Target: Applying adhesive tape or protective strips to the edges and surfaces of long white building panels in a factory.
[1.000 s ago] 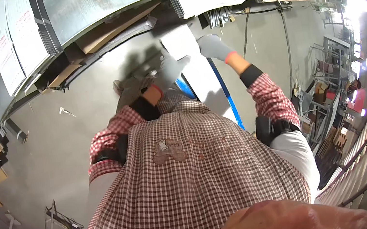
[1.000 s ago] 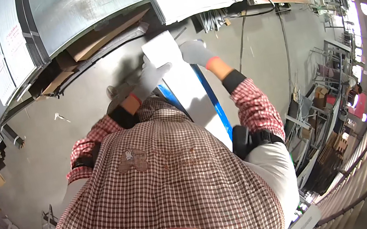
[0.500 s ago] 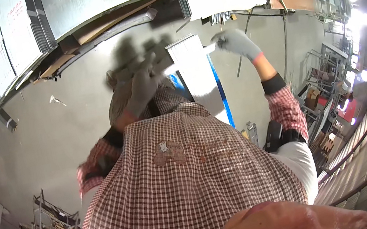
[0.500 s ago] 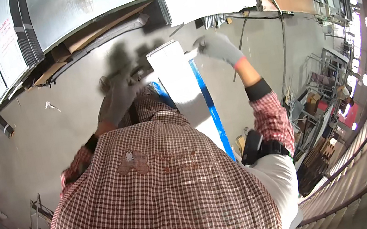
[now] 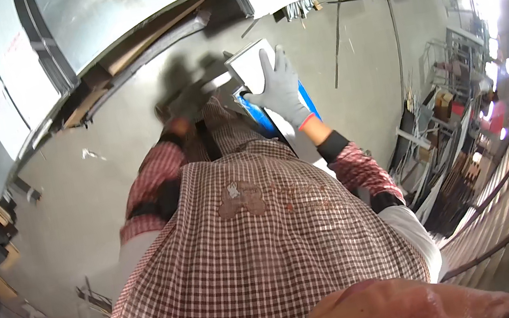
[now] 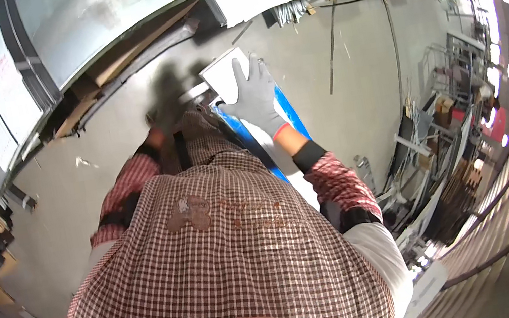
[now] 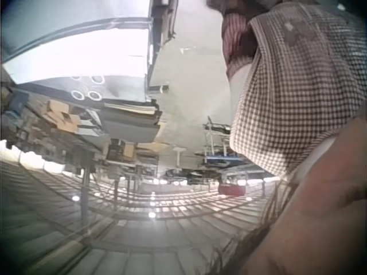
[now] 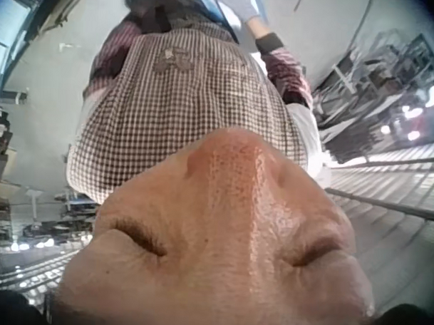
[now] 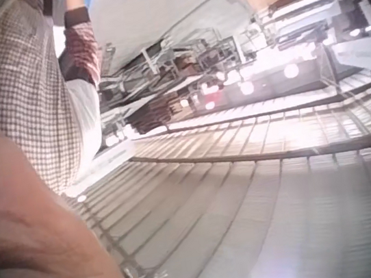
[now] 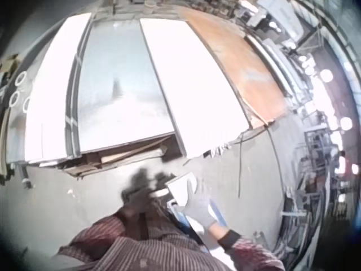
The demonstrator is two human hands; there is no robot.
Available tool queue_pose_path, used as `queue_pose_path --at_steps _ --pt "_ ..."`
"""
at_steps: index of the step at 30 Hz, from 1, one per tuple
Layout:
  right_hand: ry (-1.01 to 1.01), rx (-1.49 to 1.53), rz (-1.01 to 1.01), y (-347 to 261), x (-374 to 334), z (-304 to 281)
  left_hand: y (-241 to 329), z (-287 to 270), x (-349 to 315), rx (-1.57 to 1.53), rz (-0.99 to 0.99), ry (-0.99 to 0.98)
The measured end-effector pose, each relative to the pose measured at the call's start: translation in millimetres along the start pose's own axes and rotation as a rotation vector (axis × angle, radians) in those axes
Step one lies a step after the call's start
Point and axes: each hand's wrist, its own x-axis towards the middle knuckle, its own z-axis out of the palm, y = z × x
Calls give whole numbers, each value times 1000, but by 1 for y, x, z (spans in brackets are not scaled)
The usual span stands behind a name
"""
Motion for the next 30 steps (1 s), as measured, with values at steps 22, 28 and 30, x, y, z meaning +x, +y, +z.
queue_pose_path --at_steps 22,28,30 --pt "-166 1138 142 54 -5 -41 155 86 65 452 200 161" --pt "-405 157 -151 57 46 -76 148 97 65 645 210 185" --pt "-454 192 -203 91 78 -66 149 95 67 553 126 172"
